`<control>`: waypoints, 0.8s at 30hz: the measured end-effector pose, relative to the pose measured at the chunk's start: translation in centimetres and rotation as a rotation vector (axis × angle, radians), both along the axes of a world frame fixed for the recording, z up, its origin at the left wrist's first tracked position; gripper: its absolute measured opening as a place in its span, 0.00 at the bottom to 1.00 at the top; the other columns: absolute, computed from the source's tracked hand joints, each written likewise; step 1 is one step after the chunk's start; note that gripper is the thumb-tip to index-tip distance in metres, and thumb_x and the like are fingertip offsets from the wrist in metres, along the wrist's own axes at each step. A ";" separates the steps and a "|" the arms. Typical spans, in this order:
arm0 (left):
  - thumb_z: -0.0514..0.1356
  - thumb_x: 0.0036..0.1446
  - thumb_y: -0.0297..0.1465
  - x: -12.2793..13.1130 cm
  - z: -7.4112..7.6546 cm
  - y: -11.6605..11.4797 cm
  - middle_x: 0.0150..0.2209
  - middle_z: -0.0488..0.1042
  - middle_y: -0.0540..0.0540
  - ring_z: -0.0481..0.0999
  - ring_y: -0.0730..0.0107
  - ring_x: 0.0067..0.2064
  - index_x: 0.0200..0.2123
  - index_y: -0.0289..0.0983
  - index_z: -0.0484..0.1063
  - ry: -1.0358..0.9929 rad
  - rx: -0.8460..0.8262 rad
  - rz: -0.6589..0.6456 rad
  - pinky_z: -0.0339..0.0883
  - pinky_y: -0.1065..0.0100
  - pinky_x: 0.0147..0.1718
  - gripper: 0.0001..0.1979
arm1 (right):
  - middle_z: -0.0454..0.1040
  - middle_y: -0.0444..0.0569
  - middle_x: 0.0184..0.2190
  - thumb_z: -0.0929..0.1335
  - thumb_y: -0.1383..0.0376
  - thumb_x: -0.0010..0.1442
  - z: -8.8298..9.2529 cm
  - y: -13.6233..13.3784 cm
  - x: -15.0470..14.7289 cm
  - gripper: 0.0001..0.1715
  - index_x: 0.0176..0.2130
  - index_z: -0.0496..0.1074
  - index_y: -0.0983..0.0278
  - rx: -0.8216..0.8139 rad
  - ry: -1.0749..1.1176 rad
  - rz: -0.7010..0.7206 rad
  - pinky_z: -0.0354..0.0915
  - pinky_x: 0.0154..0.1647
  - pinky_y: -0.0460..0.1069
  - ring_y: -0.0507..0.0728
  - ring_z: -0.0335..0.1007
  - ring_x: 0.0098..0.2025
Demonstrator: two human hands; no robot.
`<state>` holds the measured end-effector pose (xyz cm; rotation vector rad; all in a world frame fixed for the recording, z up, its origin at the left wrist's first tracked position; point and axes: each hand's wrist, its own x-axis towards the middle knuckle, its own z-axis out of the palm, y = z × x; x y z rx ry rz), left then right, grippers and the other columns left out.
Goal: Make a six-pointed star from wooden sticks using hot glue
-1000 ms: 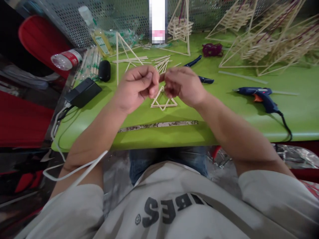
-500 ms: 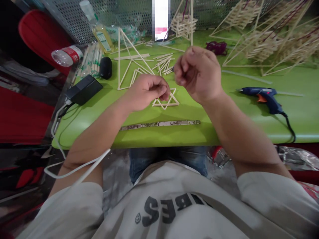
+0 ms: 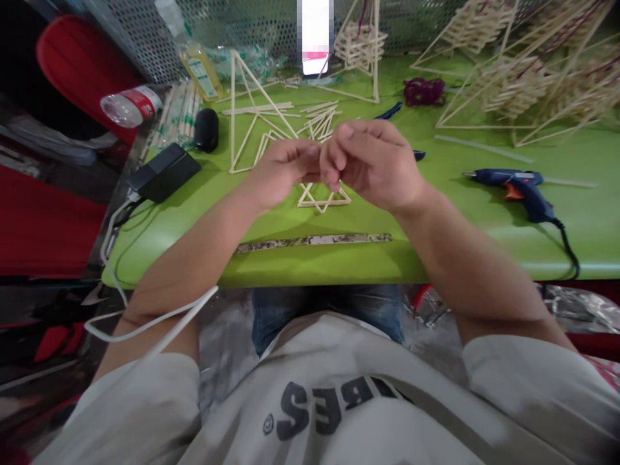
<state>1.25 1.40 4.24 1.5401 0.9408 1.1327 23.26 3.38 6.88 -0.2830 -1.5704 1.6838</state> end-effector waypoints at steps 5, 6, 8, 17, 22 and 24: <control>0.75 0.73 0.58 0.5 1.3 -1.3 0.30 0.82 0.47 0.84 0.67 0.31 0.39 0.38 0.86 0.011 -0.015 -0.173 0.80 0.64 0.31 0.27 | 0.83 0.49 0.36 0.77 0.37 0.75 -0.2 1.2 0.4 0.30 0.34 0.77 0.56 -0.020 0.056 -0.251 0.70 0.32 0.55 0.57 0.72 0.31; 0.75 0.73 0.57 0.4 1.7 -1.4 0.28 0.79 0.48 0.80 0.69 0.29 0.38 0.38 0.86 -0.018 0.020 -0.141 0.75 0.65 0.28 0.26 | 0.85 0.50 0.39 0.76 0.37 0.75 -0.5 1.5 0.4 0.30 0.35 0.79 0.56 -0.024 0.028 -0.237 0.70 0.33 0.55 0.57 0.73 0.32; 0.75 0.73 0.56 0.3 2.4 -1.5 0.25 0.72 0.51 0.74 0.71 0.26 0.36 0.39 0.85 -0.100 0.094 -0.081 0.68 0.66 0.26 0.26 | 0.88 0.51 0.44 0.73 0.36 0.78 -1.2 1.6 0.1 0.30 0.41 0.82 0.57 -0.026 -0.090 -0.133 0.70 0.32 0.54 0.56 0.76 0.32; 0.73 0.77 0.52 -0.6 1.6 0.0 0.36 0.85 0.48 0.84 0.68 0.36 0.43 0.43 0.88 -0.191 0.185 0.115 0.82 0.63 0.39 0.19 | 0.74 0.43 0.23 0.67 0.29 0.80 -1.5 0.5 -0.4 0.42 0.36 0.80 0.60 0.201 -0.201 0.075 0.68 0.28 0.49 0.53 0.69 0.25; 0.74 0.76 0.52 -0.4 1.1 -0.2 0.33 0.85 0.46 0.88 0.63 0.35 0.41 0.39 0.89 0.088 -0.073 -0.096 0.84 0.63 0.36 0.22 | 0.75 0.44 0.27 0.74 0.40 0.79 -0.2 0.8 0.3 0.28 0.35 0.79 0.55 0.165 -0.007 -0.194 0.69 0.31 0.53 0.55 0.68 0.28; 0.75 0.76 0.48 -0.3 1.7 -0.7 0.27 0.80 0.47 0.80 0.69 0.28 0.38 0.38 0.88 0.101 -0.110 -0.115 0.76 0.67 0.29 0.20 | 0.76 0.45 0.30 0.76 0.43 0.77 -0.1 1.1 0.4 0.23 0.36 0.79 0.54 0.129 0.041 -0.289 0.71 0.34 0.55 0.57 0.70 0.31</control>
